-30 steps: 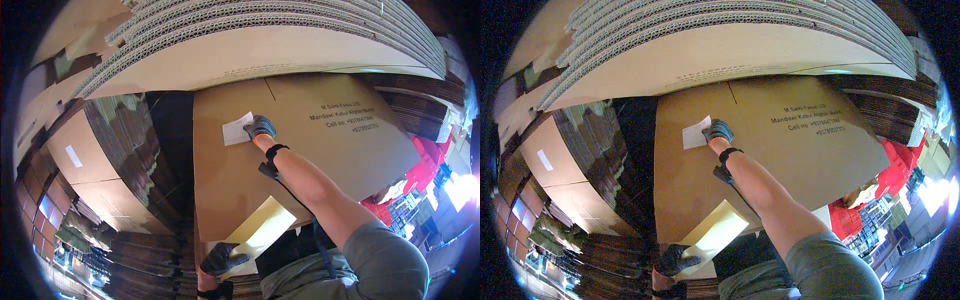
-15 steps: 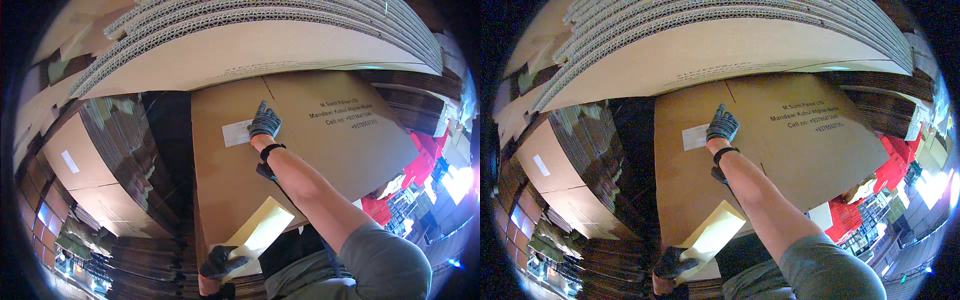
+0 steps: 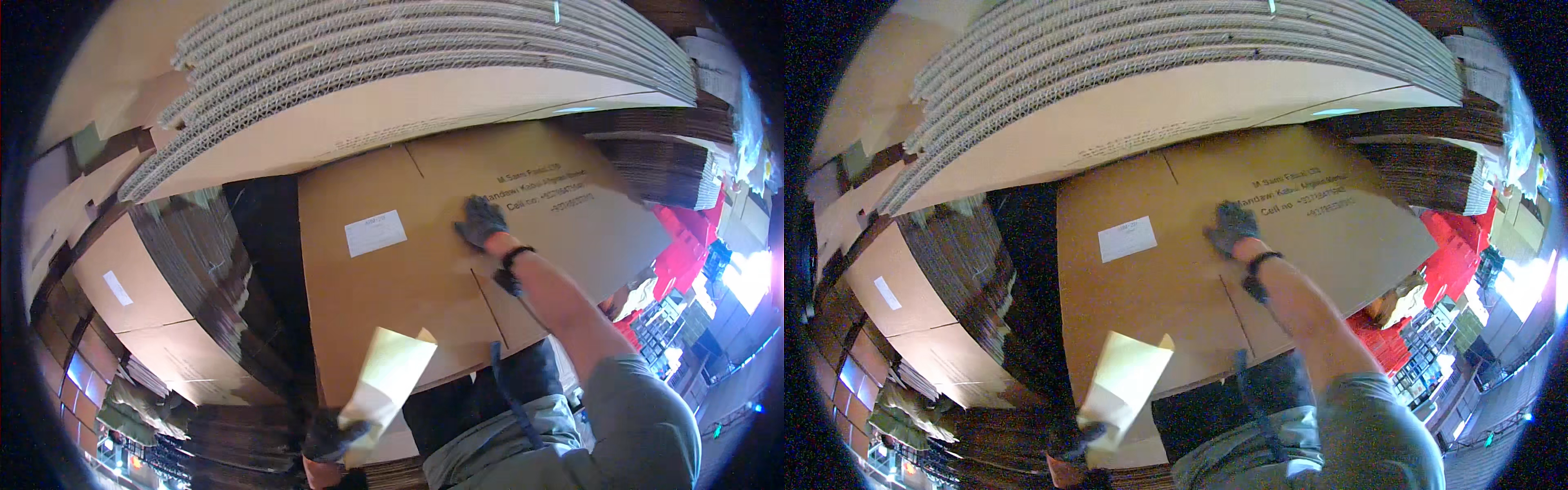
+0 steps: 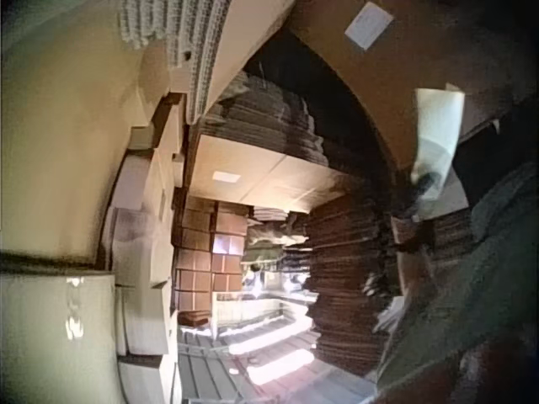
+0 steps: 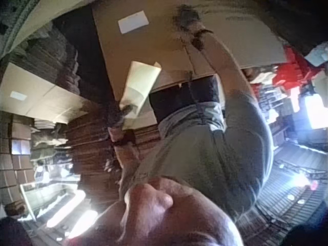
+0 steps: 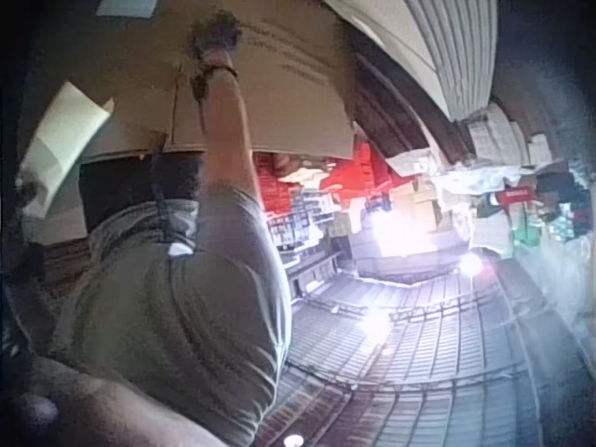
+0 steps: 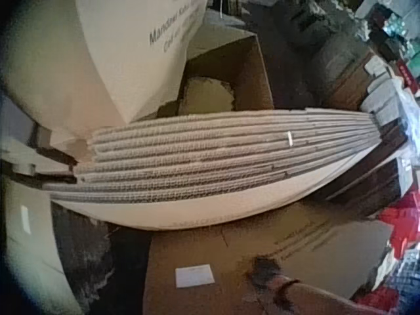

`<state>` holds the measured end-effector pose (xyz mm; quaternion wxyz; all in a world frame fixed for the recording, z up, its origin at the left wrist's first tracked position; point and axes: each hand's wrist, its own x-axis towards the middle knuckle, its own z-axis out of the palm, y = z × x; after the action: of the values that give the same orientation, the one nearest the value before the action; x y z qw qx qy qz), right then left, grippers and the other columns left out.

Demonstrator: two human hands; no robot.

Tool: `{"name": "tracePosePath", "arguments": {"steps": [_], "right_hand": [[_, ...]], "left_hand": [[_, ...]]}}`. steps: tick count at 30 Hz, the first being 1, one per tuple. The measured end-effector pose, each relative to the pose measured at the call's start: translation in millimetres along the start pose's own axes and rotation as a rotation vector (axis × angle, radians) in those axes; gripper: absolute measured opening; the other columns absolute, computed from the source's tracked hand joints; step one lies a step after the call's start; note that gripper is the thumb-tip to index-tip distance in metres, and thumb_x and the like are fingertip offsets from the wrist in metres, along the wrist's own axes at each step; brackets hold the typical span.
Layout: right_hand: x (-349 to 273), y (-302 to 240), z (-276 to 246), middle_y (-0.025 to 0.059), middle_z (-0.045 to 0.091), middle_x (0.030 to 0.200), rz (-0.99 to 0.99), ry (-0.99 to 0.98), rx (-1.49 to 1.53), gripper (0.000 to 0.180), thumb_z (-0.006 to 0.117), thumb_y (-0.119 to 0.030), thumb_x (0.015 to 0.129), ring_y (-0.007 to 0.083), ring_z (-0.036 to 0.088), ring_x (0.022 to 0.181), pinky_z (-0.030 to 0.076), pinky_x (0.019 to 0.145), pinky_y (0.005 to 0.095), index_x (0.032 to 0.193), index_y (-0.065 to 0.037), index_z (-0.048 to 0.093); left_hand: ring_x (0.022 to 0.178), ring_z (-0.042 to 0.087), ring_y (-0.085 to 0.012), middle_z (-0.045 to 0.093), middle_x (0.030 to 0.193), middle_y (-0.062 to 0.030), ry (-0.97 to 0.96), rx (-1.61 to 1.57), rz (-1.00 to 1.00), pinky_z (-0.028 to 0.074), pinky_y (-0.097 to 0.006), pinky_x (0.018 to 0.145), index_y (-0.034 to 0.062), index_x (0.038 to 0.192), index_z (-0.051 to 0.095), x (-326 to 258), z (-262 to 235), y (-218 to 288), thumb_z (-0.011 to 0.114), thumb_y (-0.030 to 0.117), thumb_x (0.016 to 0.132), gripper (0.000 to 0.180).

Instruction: The recorder is organizing and stacking flattened cardboard boxes in a warehouse environment, applying labels to some of them.

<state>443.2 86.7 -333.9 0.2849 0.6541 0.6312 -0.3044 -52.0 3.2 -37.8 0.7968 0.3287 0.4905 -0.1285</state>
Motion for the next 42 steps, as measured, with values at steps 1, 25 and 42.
{"name": "tracePosePath", "arguments": {"steps": [1,25,42], "right_hand": [[-25.6,21.0,-17.2,0.0212,0.04,0.156,0.033,-0.06,-0.033,0.081,0.057,-0.055,0.091,0.0362,0.038,0.145,0.029,0.118,0.0511,0.147,0.002,0.042],[-232.4,-74.4,-134.3,0.0155,0.067,0.12,-0.735,-0.069,0.193,0.053,0.072,-0.048,0.082,0.0365,0.062,0.115,0.046,0.101,0.0522,0.117,-0.007,0.069],[-156.3,-101.4,-207.0,0.0276,0.009,0.165,-0.518,0.013,0.09,0.111,0.082,-0.058,0.069,0.0496,0.01,0.152,0.012,0.122,0.059,0.16,-0.022,0.03]], "left_hand": [[0.085,0.074,-0.0223,0.077,0.094,-0.0131,0.182,-0.002,-0.104,0.058,-0.037,0.074,0.0033,0.108,0.075,-2.7,-1.2,4.3,0.084,0.025,0.079,0.037],[0.112,0.067,-0.0282,0.064,0.129,-0.0171,0.753,-1.062,0.341,0.056,-0.041,0.096,-0.0012,0.145,0.046,-38.1,-3.9,128.5,0.067,0.011,0.091,0.059],[0.111,0.066,-0.0307,0.063,0.128,-0.0178,0.898,-1.041,0.42,0.055,-0.042,0.096,-0.0012,0.146,0.046,-63.8,17.6,114.2,0.064,0.012,0.087,0.063]]}}
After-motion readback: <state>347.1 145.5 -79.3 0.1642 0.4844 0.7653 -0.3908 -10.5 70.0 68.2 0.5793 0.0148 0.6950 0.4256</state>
